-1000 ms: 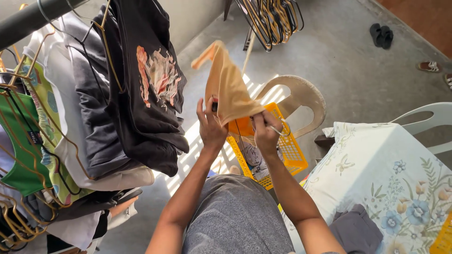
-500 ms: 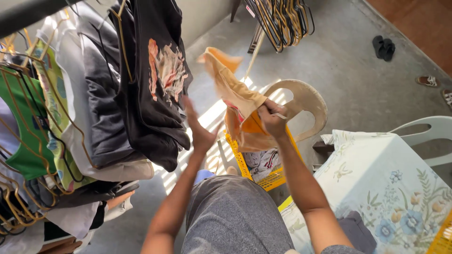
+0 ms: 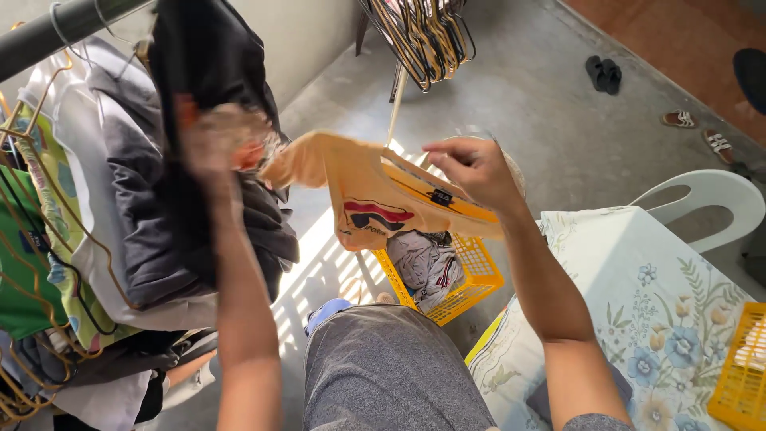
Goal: The person takes clothes from a yellow basket, places them on hangers, and hangs them on a clothing rack. The person handles shirts, shorts, and other garments one at a time, using hangers to organize them on the rack.
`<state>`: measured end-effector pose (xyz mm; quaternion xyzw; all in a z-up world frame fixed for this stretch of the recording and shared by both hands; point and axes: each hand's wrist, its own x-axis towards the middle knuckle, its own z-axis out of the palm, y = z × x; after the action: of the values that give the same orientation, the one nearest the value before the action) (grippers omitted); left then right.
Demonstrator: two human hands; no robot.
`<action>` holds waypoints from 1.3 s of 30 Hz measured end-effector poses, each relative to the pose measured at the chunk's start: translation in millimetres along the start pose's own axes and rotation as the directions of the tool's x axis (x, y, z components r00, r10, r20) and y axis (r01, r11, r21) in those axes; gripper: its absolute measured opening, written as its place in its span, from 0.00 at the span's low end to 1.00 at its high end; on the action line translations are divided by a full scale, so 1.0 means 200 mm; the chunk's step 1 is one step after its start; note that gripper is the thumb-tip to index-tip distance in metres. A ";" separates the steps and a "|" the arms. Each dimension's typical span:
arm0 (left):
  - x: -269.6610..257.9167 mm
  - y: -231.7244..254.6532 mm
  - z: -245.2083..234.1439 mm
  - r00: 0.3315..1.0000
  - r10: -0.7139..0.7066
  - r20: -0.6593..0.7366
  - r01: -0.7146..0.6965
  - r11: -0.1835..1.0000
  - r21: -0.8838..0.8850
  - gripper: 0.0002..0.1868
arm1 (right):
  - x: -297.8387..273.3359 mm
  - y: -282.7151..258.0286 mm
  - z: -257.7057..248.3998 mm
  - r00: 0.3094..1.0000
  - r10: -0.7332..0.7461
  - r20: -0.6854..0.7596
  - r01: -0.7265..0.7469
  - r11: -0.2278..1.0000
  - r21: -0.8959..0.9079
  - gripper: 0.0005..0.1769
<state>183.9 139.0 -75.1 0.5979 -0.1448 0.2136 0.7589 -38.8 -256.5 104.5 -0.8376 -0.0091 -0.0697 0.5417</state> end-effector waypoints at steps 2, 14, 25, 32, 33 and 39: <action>0.18 0.02 -0.35 0.983 -0.113 -0.143 0.118 0.992 0.032 0.23 | 0.07 -0.05 0.02 1.000 0.011 -0.004 -0.011 0.996 0.084 0.09; -0.14 -0.22 -0.36 0.986 -0.042 -0.163 0.042 0.999 -0.006 0.31 | 0.73 -0.28 0.47 0.947 -0.203 0.248 0.109 0.932 0.346 0.16; -1.54 -0.22 -0.10 0.971 -0.171 -0.168 0.240 0.728 0.643 0.46 | 1.47 -0.24 1.30 0.982 -0.127 0.141 0.094 0.971 0.221 0.15; -1.77 -0.18 -0.07 0.546 -0.837 0.038 0.745 0.506 0.435 0.30 | 1.21 -0.03 1.38 0.786 -0.494 0.372 0.336 0.846 0.413 0.33; -1.76 -0.19 -0.08 0.542 -0.824 0.169 0.716 0.557 0.420 0.28 | 1.14 0.03 1.36 0.835 -0.465 0.293 0.296 0.830 0.473 0.39; -1.74 -0.13 -0.18 0.526 -0.847 0.068 0.747 0.499 0.440 0.26 | -0.21 2.31 1.44 0.932 0.355 -0.077 -0.363 0.904 -0.228 0.17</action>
<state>-105.9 116.3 -270.8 0.7458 0.0884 -0.2281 0.6196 -7.7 -183.9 -436.4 -0.8825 0.1626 0.0165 0.4410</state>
